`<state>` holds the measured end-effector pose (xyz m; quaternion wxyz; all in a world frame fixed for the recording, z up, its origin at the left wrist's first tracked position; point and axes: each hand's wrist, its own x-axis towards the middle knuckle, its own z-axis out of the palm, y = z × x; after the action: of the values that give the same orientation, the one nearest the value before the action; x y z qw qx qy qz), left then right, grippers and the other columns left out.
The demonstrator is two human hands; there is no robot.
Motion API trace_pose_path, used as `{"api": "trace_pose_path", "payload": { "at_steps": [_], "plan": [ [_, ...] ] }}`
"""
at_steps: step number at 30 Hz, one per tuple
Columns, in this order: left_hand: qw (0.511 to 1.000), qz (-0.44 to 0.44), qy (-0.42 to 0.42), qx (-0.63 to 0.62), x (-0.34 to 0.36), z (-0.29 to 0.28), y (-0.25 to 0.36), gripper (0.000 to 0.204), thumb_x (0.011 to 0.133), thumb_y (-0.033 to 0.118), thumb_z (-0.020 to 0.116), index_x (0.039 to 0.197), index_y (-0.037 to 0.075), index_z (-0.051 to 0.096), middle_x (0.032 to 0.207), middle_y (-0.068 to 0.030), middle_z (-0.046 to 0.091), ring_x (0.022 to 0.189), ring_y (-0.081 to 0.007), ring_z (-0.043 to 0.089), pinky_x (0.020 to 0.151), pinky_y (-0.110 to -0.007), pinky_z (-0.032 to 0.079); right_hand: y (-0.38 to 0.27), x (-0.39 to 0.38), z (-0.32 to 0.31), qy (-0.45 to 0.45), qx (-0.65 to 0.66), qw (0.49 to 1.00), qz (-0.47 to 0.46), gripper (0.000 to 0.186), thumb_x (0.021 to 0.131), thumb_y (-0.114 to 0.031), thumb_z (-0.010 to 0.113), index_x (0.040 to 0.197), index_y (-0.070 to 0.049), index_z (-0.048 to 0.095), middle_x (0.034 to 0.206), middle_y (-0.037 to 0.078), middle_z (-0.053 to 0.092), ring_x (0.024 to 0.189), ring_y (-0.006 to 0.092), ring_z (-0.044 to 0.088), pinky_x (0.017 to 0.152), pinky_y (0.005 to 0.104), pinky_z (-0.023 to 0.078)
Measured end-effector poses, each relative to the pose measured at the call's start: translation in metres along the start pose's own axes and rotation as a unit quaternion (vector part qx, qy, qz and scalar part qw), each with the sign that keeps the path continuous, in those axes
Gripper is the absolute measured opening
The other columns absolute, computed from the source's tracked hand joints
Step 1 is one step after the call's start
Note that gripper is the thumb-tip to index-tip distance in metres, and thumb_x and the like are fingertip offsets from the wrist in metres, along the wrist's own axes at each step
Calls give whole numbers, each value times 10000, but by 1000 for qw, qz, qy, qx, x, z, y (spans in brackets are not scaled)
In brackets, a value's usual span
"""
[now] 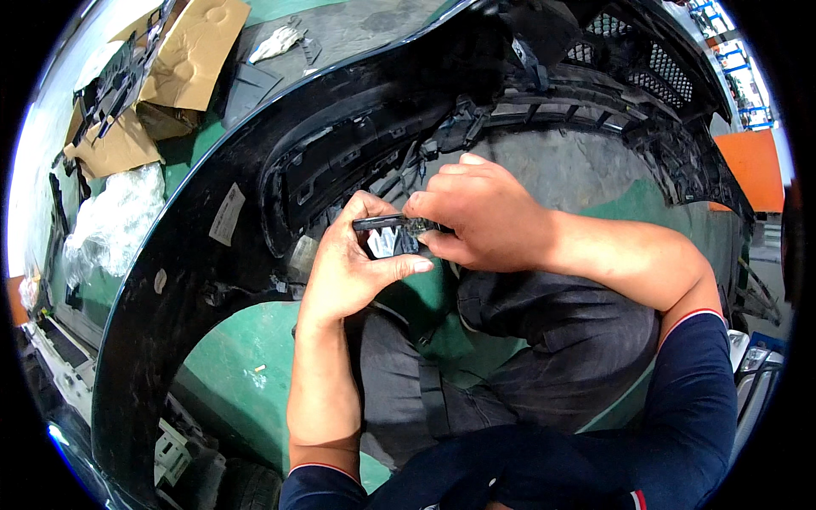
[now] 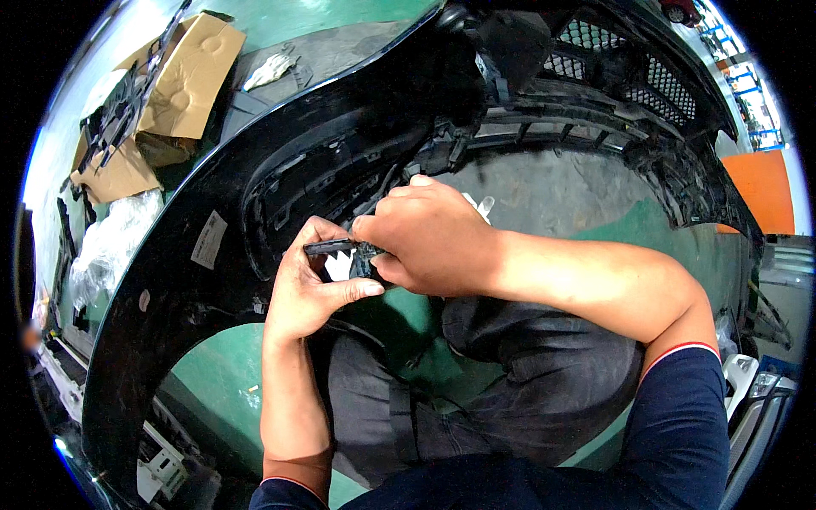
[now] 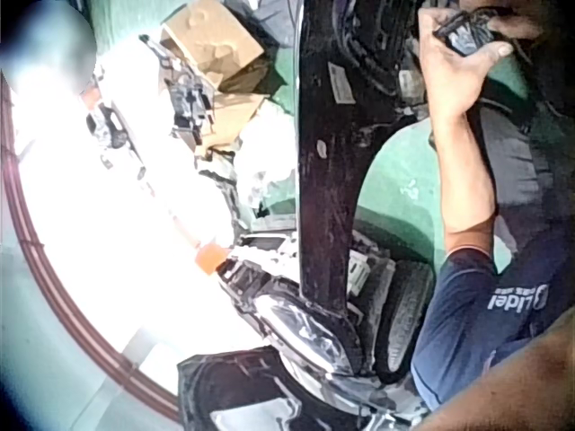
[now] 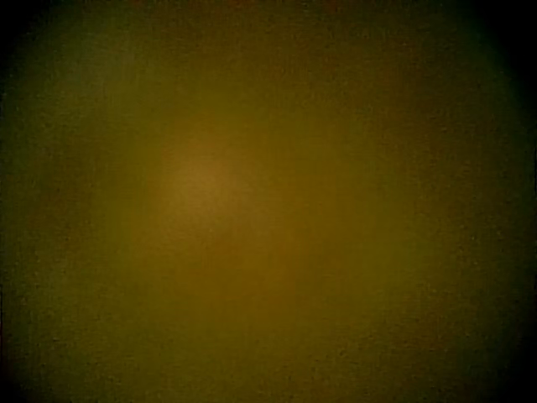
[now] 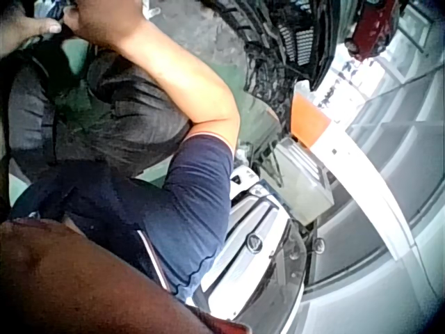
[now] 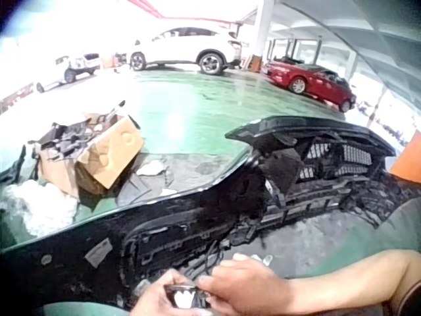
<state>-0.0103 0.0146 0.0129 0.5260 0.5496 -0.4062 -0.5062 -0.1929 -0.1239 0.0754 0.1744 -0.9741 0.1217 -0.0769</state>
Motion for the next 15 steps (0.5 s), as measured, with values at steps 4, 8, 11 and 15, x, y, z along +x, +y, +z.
{"api": "trace_pose_path", "payload": {
  "at_steps": [4,8,11,15],
  "plan": [
    [1000,17,11,12,0,-2,-2,556,657,186,1051,1016,46,650,923,16,636,847,-89,584,759,-278,506,-2,2,-1,13,1,1000,-5,298,794,-262,785,1061,-145,726,884,69,697,932,294,707,841,467,521],
    [999,26,21,12,0,-2,-4,537,661,233,1054,965,49,652,875,12,626,836,-85,573,737,-278,486,0,4,0,22,7,1000,-14,286,796,-258,782,1050,-141,725,864,69,679,923,296,701,833,470,520],
    [999,25,25,-6,0,-2,-6,535,660,243,1055,944,50,645,859,9,625,828,-84,568,729,-279,480,-1,6,-4,9,-1,1000,-17,279,801,-255,780,1047,-139,716,869,70,676,924,297,698,830,468,516],
    [998,55,36,9,0,-1,-12,526,660,241,1054,930,48,646,843,0,634,808,-89,567,721,-280,480,-2,5,-5,9,-6,1000,-27,287,806,-256,780,1050,-127,702,862,68,676,907,303,698,827,462,511]
  ]
}}
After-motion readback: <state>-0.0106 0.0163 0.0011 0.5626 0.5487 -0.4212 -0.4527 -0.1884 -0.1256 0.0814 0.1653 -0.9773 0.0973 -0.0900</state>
